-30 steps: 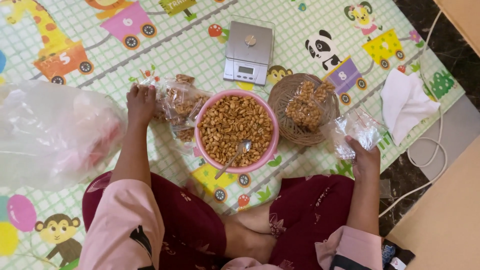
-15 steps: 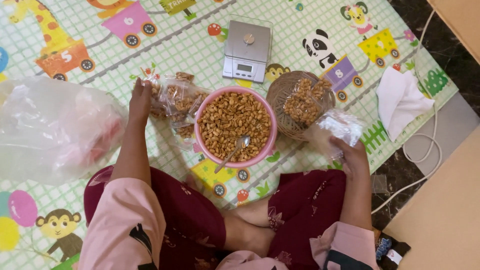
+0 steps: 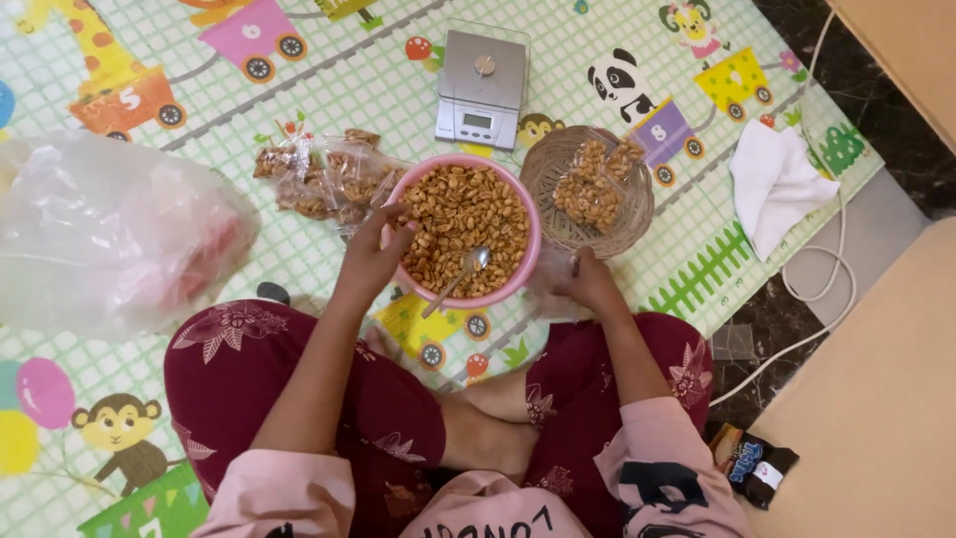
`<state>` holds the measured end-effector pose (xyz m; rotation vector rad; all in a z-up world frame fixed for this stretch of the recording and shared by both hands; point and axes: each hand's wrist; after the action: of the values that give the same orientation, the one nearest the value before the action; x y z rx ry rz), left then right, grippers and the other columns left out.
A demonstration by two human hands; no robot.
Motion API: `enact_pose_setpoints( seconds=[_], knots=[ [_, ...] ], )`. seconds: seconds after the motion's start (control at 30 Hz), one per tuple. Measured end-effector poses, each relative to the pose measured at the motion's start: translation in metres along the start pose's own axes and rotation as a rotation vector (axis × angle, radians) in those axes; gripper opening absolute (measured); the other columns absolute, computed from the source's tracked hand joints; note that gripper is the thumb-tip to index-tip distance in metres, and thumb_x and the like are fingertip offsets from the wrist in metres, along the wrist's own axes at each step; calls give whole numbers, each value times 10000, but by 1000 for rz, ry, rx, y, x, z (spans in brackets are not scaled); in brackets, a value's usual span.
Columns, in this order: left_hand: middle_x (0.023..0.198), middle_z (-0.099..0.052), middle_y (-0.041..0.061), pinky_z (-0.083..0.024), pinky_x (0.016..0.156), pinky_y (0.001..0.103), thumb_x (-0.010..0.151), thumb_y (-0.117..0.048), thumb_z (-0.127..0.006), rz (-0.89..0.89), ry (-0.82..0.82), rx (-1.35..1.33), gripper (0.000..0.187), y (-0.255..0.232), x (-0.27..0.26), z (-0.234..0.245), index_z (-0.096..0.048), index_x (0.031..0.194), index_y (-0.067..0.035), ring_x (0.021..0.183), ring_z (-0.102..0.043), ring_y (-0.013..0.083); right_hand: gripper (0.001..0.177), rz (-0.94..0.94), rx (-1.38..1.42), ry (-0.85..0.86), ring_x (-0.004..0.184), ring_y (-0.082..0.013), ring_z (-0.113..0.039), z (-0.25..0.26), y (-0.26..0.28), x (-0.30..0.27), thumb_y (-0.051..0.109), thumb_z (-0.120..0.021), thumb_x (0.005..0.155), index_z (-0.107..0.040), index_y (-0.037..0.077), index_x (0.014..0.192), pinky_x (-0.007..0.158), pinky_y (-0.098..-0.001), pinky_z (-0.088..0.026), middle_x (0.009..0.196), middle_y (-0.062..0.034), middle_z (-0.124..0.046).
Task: Scooping peanuts from a bowl into small plastic bags using a spoon for packaging.
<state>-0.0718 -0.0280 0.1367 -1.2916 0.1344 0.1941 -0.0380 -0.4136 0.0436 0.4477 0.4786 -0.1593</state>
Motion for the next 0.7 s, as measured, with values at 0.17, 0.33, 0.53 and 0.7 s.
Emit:
enact_pose_setpoints(
  seconds=[0.17,0.33,0.53,0.7],
  knots=[
    [1408,-613,192,-318,1161,631,1026,-332,-645,75,-63,-69,417,9,-28,-14,-648,1382,-115,1451,-413,433,320,62,-97,-169,1010,-360,-726,-18,-31,18,356,-858,714,-720,162,928,876,-466,-566,930,-102,-752],
    [1366,-631,211,-297,1160,653,1043,-249,-627,12,-137,-115,356,6,-30,-22,-663,1351,-75,1445,-411,451,189,30,-93,-226,1021,-347,-729,-3,-33,-1,369,-790,827,-823,249,969,898,-447,-575,987,-85,-784],
    [1298,-653,263,-414,1100,617,1063,-182,-598,-135,-92,-117,328,-3,-29,-33,-636,1337,-6,1314,-550,473,453,-54,114,-278,1075,-287,-702,29,-15,-32,334,-818,784,-755,227,1220,963,-421,-566,1072,-79,-764],
    [1177,-726,193,-566,924,508,1046,-197,-616,-220,98,28,322,7,-30,-51,-638,1330,-45,1118,-698,373,419,-84,517,-265,951,-315,-728,36,-13,-50,249,-811,883,-713,70,1250,767,-395,-646,1094,-220,-729]
  ],
)
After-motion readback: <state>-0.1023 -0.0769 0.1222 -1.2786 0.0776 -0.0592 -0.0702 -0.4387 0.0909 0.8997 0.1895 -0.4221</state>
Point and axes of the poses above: each hand's wrist, its own x-axis towards the middle knuckle, its own z-axis out of the back of the hand, y = z × x
